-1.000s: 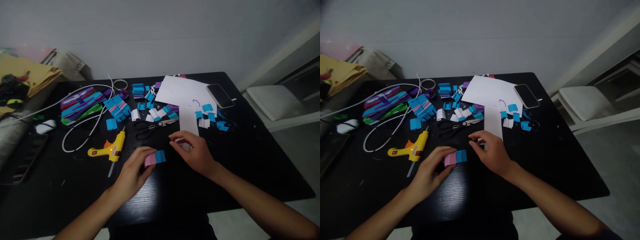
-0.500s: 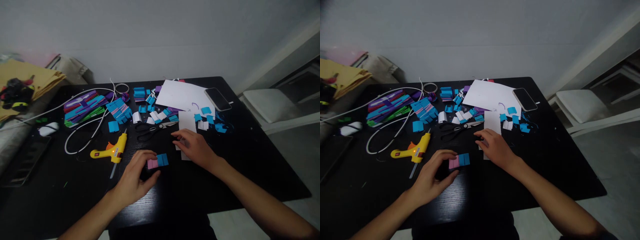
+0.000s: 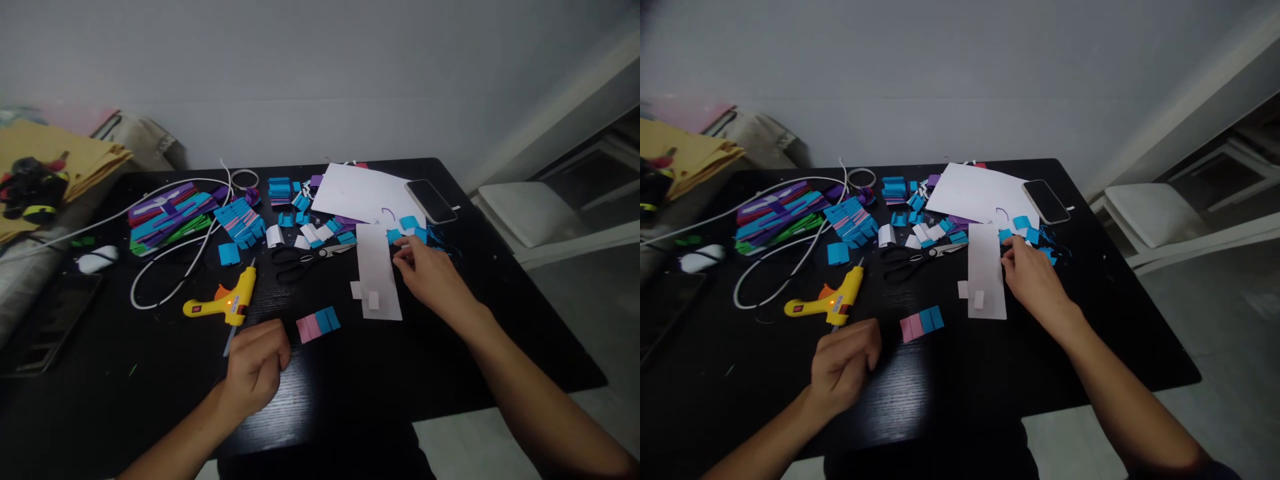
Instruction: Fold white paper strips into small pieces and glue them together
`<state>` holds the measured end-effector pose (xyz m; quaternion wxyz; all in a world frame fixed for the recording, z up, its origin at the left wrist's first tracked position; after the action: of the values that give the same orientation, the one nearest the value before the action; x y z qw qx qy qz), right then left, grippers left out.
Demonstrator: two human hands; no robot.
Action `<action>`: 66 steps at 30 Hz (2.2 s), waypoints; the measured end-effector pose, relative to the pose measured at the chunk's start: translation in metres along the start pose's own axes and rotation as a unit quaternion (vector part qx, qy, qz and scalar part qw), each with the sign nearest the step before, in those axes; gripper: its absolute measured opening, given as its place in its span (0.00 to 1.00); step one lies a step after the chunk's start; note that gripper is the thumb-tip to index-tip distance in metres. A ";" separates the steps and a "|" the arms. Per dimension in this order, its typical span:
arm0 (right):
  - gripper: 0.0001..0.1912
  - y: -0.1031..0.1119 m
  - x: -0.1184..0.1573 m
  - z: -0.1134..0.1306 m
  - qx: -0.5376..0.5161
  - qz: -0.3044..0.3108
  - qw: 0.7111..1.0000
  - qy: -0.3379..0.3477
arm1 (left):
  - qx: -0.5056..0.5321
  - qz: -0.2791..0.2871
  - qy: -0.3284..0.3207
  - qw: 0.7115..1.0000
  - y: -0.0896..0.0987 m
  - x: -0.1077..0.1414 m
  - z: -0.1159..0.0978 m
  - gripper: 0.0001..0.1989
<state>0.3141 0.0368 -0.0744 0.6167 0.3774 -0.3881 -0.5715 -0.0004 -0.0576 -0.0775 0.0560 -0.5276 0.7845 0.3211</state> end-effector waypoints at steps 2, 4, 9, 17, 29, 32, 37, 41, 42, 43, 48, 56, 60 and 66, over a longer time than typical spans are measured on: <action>0.16 -0.001 -0.001 0.000 -0.040 0.004 0.999 0.018 | 0.007 0.005 -0.006 1.000 0.000 0.001 0.000 0.18; 0.17 -0.004 -0.005 0.000 -0.076 0.007 0.997 0.022 | 0.011 0.010 -0.002 1.000 -0.001 0.003 0.001 0.18; 0.17 -0.011 -0.013 -0.002 -0.070 -0.003 0.998 0.000 | 0.008 0.051 -0.031 0.998 -0.004 0.002 0.004 0.15; 0.23 -0.021 -0.010 0.001 -0.114 -0.017 0.993 0.004 | -0.071 0.114 0.037 0.990 -0.011 -0.007 0.001 0.09; 0.19 -0.028 -0.021 -0.005 -0.327 -0.047 0.944 -0.009 | -0.125 0.155 0.055 0.979 -0.020 -0.003 0.012 0.11; 0.21 -0.018 -0.021 -0.003 -0.365 -0.068 0.929 -0.002 | -0.140 0.163 0.051 0.975 -0.021 -0.004 0.013 0.11; 0.19 0.012 -0.019 0.004 -0.389 -0.102 0.915 0.008 | -0.163 0.166 0.048 0.971 -0.021 -0.003 0.015 0.13; 0.14 0.048 -0.010 0.014 -0.410 -0.173 0.894 0.042 | -0.193 0.179 0.021 0.964 -0.027 -0.002 0.016 0.21; 0.14 0.057 -0.007 0.017 -0.429 -0.187 0.883 0.047 | -0.203 0.185 0.017 0.961 -0.029 -0.002 0.016 0.23; 0.14 0.065 -0.003 0.020 -0.445 -0.195 0.872 0.051 | -0.212 0.192 0.017 0.958 -0.031 -0.001 0.017 0.25; 0.13 0.086 0.021 0.040 -0.526 -0.195 0.825 0.071 | -0.198 0.175 0.022 0.964 -0.025 -0.005 0.008 0.25; 0.11 0.034 0.041 0.100 -0.551 0.057 0.830 0.069 | 0.239 0.084 0.215 0.943 0.005 -0.055 -0.023 0.24; 0.13 0.014 0.039 0.113 -0.567 0.117 0.813 0.062 | 0.273 0.059 0.320 0.905 0.002 -0.060 -0.014 0.20; 0.10 0.011 0.013 0.084 -0.517 0.129 0.844 0.064 | 0.224 0.076 0.324 0.916 0.006 -0.047 0.001 0.17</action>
<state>0.2430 0.0225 -0.0293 0.8142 -0.0134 -0.0413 -0.5790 0.0151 -0.0185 -0.0558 -0.1091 -0.5149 0.8489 -0.0480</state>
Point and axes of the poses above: each hand's wrist, its own x-axis away from the middle knuckle, its own y-axis out of the back of the hand, z = x × y, the point moved 2 cm from there along -x, towards the middle knuckle, and after that the axes turned 7 degrees about z, right-handed, at the moved point
